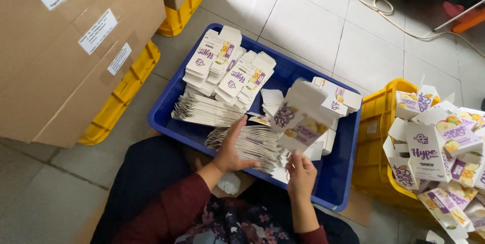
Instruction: Folding flat-packed cardboard templates into 3D boxes and placing them into a storage bin.
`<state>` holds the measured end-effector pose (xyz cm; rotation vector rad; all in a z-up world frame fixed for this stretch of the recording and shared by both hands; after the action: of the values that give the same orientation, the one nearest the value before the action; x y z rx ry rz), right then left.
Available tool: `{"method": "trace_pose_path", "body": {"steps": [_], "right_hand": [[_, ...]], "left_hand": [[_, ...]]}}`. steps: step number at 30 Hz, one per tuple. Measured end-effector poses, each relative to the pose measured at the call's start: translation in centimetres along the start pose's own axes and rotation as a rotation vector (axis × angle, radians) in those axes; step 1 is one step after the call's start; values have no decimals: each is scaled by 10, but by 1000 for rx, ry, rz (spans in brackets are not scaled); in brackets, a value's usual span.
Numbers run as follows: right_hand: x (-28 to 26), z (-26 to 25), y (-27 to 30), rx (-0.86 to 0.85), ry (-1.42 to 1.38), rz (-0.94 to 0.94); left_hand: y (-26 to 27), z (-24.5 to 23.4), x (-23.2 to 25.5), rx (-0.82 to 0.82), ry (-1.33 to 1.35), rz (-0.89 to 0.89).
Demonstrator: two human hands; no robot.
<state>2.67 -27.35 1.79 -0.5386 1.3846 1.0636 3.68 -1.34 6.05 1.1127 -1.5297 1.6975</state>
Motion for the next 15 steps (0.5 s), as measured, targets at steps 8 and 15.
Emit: {"method": "trace_pose_path", "body": {"steps": [8,15], "right_hand": [[20,5,8,-316,158,-44],[25,12,15,-453,108,-78]], "left_hand": [[8,32,-17,-30,513,-461],[-1,24,26,122,195,-234]]}}
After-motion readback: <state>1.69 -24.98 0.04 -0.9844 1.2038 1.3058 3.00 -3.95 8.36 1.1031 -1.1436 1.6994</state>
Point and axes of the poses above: each hand's wrist, its own y-axis away from the middle knuckle, its own z-axis out of the palm, x = y × z, the point moved 6 cm from there along -y, towards the middle knuckle, and after that the axes turned 9 degrees about x, right-handed, at the moved point
